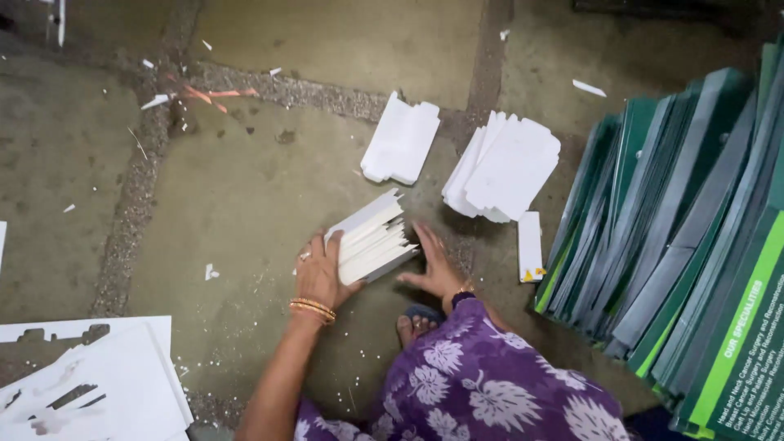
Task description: The person sits on the floor and separates pre-cut white paper pieces from larger sheets by hand. They repeatedly pull out the smaller pieces, stack them, and place the remaining larger sheets aside.
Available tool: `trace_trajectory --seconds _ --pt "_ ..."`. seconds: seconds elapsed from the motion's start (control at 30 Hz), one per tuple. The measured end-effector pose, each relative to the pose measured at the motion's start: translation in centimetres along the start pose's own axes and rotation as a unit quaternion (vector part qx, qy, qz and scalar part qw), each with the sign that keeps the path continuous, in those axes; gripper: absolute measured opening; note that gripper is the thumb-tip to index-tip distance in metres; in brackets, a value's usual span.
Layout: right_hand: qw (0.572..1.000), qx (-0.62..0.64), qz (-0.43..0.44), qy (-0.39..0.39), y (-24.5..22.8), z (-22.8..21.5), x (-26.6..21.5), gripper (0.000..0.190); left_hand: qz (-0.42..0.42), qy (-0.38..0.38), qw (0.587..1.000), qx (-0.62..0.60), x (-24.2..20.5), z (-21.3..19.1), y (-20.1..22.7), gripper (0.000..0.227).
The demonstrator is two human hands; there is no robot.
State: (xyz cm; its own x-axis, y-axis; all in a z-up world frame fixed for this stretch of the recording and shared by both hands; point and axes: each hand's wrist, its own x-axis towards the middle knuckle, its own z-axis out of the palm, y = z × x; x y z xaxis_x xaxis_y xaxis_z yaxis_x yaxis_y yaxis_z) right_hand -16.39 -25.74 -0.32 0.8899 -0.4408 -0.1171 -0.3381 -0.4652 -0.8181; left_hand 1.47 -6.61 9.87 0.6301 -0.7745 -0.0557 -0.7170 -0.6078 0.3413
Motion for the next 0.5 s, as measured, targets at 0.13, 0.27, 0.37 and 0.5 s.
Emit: trace_trajectory --seconds 0.13,0.27,0.37,0.5 --pt "0.988 -0.008 -0.150 -0.031 2.6 0.5 5.5 0.136 -0.050 -0.109 0.992 -0.028 1.3 -1.6 -0.5 0.115" --pt "0.977 -0.098 -0.174 -0.076 1.9 0.2 7.6 0.143 -0.034 -0.003 0.973 -0.228 -1.0 0.9 -4.5 0.091" --pt "0.971 -0.140 -0.165 -0.102 0.6 -0.9 8.3 0.145 -0.117 0.053 0.876 -0.464 -1.3 4.8 -7.4 0.066" --pt "0.969 -0.146 -0.075 -0.187 -2.4 -2.6 8.6 0.149 -0.250 0.077 0.625 -0.735 -1.1 8.4 -9.2 0.087"
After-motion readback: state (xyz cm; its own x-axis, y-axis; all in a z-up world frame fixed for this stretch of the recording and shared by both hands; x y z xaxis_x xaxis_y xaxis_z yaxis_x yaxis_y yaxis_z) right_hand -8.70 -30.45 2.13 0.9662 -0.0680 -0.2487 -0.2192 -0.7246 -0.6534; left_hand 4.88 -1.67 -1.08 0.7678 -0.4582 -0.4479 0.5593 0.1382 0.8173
